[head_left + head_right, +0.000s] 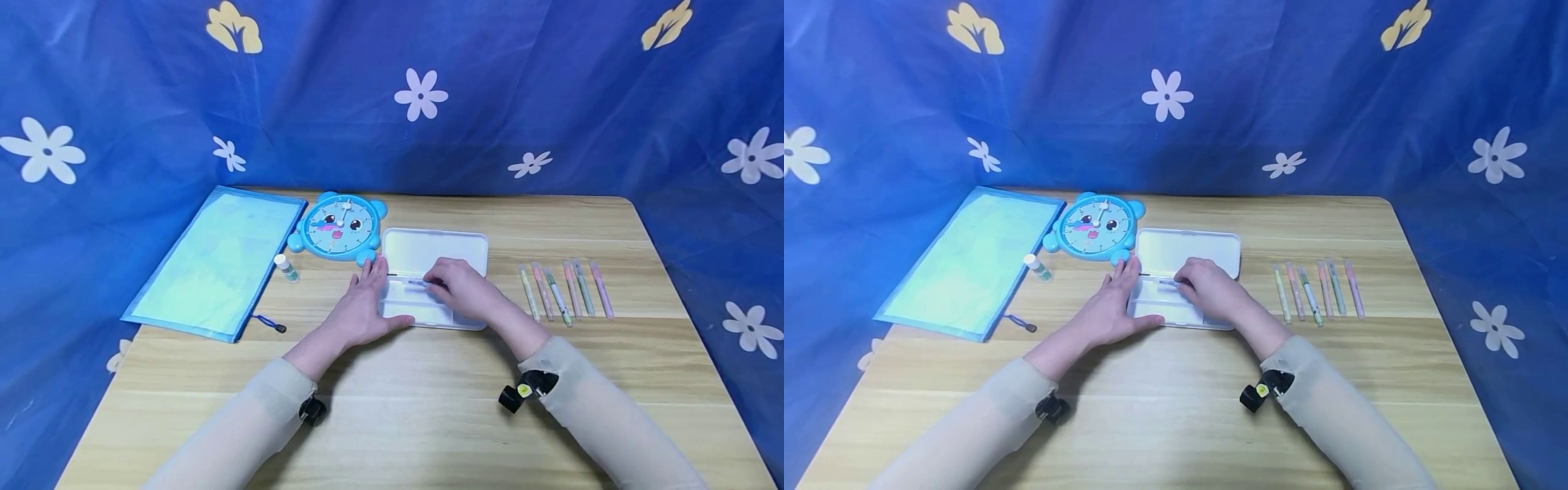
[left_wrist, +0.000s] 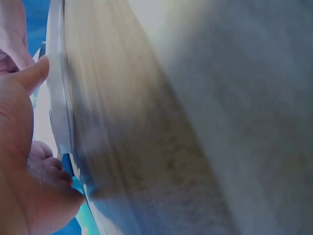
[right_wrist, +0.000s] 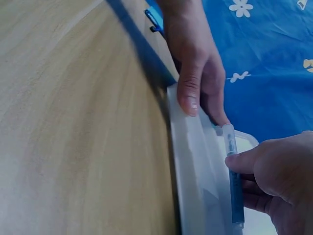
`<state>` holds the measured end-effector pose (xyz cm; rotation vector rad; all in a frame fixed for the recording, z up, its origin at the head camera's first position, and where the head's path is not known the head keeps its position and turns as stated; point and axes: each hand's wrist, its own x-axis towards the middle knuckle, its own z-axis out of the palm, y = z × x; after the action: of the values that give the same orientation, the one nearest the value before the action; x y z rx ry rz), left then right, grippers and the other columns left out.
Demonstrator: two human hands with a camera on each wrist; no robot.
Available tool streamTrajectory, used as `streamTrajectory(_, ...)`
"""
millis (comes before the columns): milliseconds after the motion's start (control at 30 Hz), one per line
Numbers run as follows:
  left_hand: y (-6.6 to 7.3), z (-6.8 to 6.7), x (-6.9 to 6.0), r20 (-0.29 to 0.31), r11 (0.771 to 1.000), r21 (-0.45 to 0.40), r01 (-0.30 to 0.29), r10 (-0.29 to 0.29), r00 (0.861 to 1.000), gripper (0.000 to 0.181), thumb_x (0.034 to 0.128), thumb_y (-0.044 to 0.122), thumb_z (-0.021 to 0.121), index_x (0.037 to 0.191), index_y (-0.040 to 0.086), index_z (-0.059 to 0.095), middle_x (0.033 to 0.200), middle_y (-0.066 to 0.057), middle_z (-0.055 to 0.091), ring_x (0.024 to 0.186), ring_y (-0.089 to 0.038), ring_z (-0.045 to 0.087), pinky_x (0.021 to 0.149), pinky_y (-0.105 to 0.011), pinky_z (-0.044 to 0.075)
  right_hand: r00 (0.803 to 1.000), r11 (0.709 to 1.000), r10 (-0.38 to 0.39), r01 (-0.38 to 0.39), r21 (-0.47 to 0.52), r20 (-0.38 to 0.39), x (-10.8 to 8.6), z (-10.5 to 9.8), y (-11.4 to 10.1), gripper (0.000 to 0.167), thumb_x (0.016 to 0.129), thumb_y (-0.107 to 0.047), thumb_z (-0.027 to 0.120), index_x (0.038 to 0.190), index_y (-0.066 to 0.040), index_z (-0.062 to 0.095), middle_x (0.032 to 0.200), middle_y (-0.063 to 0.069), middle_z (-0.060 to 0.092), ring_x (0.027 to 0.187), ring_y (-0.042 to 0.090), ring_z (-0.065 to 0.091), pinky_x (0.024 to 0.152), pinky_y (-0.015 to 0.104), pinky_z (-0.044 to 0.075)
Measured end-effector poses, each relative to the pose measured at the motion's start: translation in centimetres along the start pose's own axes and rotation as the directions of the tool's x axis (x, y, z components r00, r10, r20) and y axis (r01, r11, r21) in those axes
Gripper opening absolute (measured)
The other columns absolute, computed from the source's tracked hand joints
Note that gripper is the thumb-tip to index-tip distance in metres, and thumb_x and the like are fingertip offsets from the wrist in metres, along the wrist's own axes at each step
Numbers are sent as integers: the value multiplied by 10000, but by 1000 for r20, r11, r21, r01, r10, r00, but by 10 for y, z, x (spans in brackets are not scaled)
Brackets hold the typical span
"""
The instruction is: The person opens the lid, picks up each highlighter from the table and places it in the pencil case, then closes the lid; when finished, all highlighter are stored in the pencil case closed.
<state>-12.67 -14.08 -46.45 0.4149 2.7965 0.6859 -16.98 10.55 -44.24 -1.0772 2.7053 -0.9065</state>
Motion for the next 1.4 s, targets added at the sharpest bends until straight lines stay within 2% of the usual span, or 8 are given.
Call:
streamTrajectory(333, 1, 0, 0, 2, 1000, 0, -8, 8, 1000, 1287, 871, 714, 740, 1673, 27, 3, 1748, -123, -38, 1609, -295, -70, 1294, -492, 54, 994, 999, 24, -21, -29, 111, 1, 6, -4, 160, 1021, -81, 714, 1153, -29, 788, 1051, 50, 728, 1001, 190, 694, 930, 380, 577)
streamTrajectory(800, 0, 1, 0, -7, 1000, 3, -23, 23, 1000, 1289, 872, 719, 735, 1675, 23, 7, 1757, -147, -7, 1611, -315, -60, 1292, -507, 67, 980, 1000, 4, -10, 29, 199, 6, 5, 0, 157, 1019, -28, 693, 1125, -24, 808, 1046, 45, 748, 1023, 180, 699, 945, 365, 575)
streamTrajectory(1033, 0, 0, -1, -3, 1000, 1, -14, 14, 1000, 1291, 870, 719, 737, 1673, 27, 1, 1750, -125, -25, 1611, -305, -64, 1293, -498, 55, 983, 1000, 7, -10, 16, 183, 5, 4, 0, 144, 1018, -35, 699, 1111, -36, 808, 1029, 31, 741, 1005, 175, 696, 934, 367, 575)
streamTrajectory(1267, 0, -1, -1, -10, 998, 57, -16, 16, 1000, 1290, 868, 757, 703, 1673, 13, 22, 1747, -149, 0, 1611, -317, -18, 1290, -501, 84, 990, 1000, 20, -20, 1, 142, 1, 1, -1, 168, 1003, -31, 717, 1154, -14, 787, 1052, 53, 737, 1018, 195, 696, 943, 382, 574)
streamTrajectory(1400, 1, -1, -2, -16, 997, 74, -16, 17, 1000, 1297, 861, 772, 697, 1673, 7, 34, 1747, -161, 13, 1608, -324, 0, 1288, -498, 99, 995, 1000, 18, -18, -8, 99, -4, -5, -1, 179, 993, -37, 733, 1161, 0, 781, 1032, 55, 734, 966, 179, 685, 901, 371, 578)
